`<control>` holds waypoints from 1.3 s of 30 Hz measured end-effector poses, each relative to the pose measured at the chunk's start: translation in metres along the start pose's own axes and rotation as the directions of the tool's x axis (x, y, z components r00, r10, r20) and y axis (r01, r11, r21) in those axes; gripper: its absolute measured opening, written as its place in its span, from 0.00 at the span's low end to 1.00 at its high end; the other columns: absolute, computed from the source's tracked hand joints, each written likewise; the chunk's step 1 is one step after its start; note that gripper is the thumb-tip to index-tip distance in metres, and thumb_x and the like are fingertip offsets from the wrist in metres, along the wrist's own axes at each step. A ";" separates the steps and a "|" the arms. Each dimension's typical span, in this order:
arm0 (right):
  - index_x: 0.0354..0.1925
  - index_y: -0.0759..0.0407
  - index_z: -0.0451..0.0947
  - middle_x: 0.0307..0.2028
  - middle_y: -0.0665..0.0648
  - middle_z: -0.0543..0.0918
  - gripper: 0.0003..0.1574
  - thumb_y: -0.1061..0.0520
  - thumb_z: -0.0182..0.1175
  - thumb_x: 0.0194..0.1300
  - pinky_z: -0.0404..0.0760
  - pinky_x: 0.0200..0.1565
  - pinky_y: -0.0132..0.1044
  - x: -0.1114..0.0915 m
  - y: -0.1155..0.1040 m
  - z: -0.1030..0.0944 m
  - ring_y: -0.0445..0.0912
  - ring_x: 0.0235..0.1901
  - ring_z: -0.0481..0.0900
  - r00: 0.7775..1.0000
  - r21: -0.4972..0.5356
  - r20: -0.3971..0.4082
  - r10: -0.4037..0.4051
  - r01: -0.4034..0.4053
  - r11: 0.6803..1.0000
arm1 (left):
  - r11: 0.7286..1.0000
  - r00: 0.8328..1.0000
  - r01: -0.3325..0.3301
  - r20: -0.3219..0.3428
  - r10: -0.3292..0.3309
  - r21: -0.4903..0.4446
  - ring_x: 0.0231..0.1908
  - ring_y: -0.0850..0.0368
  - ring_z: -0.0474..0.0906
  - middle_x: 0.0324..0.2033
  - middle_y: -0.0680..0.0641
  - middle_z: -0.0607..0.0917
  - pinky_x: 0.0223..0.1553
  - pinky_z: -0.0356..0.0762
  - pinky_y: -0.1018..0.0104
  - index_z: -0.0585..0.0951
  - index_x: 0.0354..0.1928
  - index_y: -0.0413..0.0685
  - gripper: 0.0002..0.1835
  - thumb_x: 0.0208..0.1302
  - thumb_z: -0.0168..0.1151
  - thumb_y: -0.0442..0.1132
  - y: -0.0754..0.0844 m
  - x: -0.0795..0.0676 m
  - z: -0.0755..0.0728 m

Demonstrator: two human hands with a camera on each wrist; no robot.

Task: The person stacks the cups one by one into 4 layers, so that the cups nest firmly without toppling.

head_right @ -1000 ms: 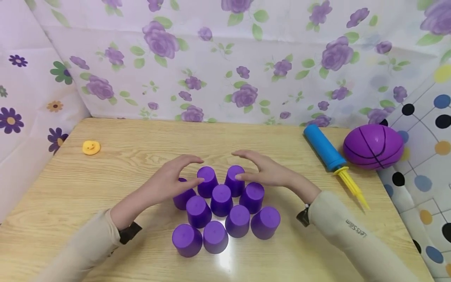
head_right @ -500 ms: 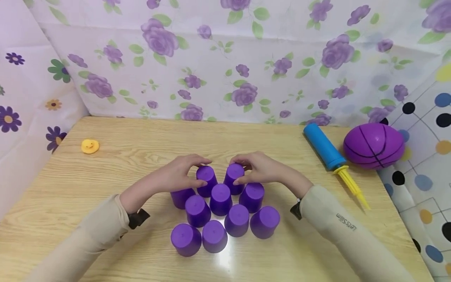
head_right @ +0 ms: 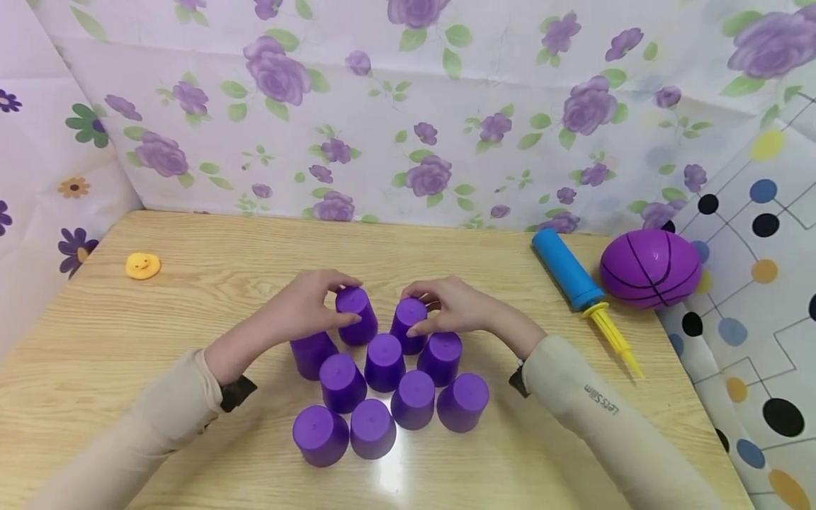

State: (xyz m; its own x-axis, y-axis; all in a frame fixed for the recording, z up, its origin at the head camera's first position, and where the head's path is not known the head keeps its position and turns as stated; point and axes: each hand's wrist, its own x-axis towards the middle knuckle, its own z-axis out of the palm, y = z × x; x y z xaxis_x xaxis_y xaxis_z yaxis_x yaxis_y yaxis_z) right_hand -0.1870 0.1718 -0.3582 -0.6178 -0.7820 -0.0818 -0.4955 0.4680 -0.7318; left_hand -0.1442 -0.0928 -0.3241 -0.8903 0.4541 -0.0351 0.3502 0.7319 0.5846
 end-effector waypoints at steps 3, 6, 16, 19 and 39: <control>0.51 0.56 0.73 0.43 0.52 0.81 0.30 0.52 0.71 0.51 0.78 0.52 0.30 0.001 0.000 0.000 0.44 0.47 0.81 1.000 0.006 -0.002 0.006 -0.006 1.000 | 0.999 1.000 0.021 -0.019 -0.022 -0.046 0.47 0.47 0.78 0.47 0.42 0.82 0.47 0.79 0.57 0.77 0.55 0.39 0.29 0.52 0.70 0.43 -0.008 0.006 -0.009; 0.50 0.54 0.73 0.44 0.53 0.81 0.29 0.52 0.71 0.51 0.77 0.52 0.30 0.000 0.000 0.000 0.44 0.46 0.81 1.000 0.014 -0.004 0.013 -0.013 1.000 | 0.990 0.997 0.061 -0.038 -0.066 -0.127 0.49 0.45 0.77 0.49 0.41 0.81 0.47 0.80 0.57 0.76 0.56 0.40 0.29 0.52 0.70 0.43 -0.018 0.014 -0.016; 0.50 0.54 0.74 0.43 0.51 0.81 0.29 0.49 0.71 0.51 0.78 0.52 0.31 -0.003 0.003 0.000 0.43 0.46 0.81 1.000 0.027 -0.005 0.019 -0.018 0.999 | 0.973 0.987 0.117 -0.086 -0.136 -0.198 0.51 0.43 0.76 0.52 0.39 0.79 0.50 0.78 0.54 0.75 0.57 0.39 0.29 0.54 0.68 0.44 -0.046 0.035 -0.023; 0.51 0.53 0.75 0.43 0.50 0.82 0.29 0.48 0.71 0.51 0.78 0.52 0.32 -0.003 0.002 -0.001 0.43 0.46 0.81 1.000 0.023 -0.008 0.017 -0.017 1.000 | 0.973 0.982 0.127 -0.115 -0.151 -0.194 0.51 0.43 0.75 0.51 0.38 0.79 0.51 0.76 0.53 0.75 0.57 0.38 0.29 0.54 0.68 0.43 -0.054 0.040 -0.024; 0.55 0.52 0.75 0.50 0.51 0.80 0.33 0.49 0.71 0.51 0.79 0.51 0.32 -0.008 0.016 0.014 0.44 0.50 0.79 0.991 0.210 -0.105 0.082 -0.058 0.976 | 0.956 0.979 0.138 -0.111 -0.171 -0.257 0.57 0.42 0.69 0.61 0.40 0.70 0.57 0.71 0.49 0.66 0.65 0.47 0.39 0.51 0.71 0.46 -0.072 0.036 -0.019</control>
State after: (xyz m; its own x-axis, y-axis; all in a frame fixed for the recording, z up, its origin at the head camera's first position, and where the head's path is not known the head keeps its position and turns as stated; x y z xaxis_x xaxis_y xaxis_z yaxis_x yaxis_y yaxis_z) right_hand -0.1821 0.1798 -0.3786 -0.7169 -0.6936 -0.0699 -0.3191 0.4157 -0.8517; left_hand -0.2066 -0.1391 -0.3523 -0.9637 0.2634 -0.0445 0.1375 0.6318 0.7629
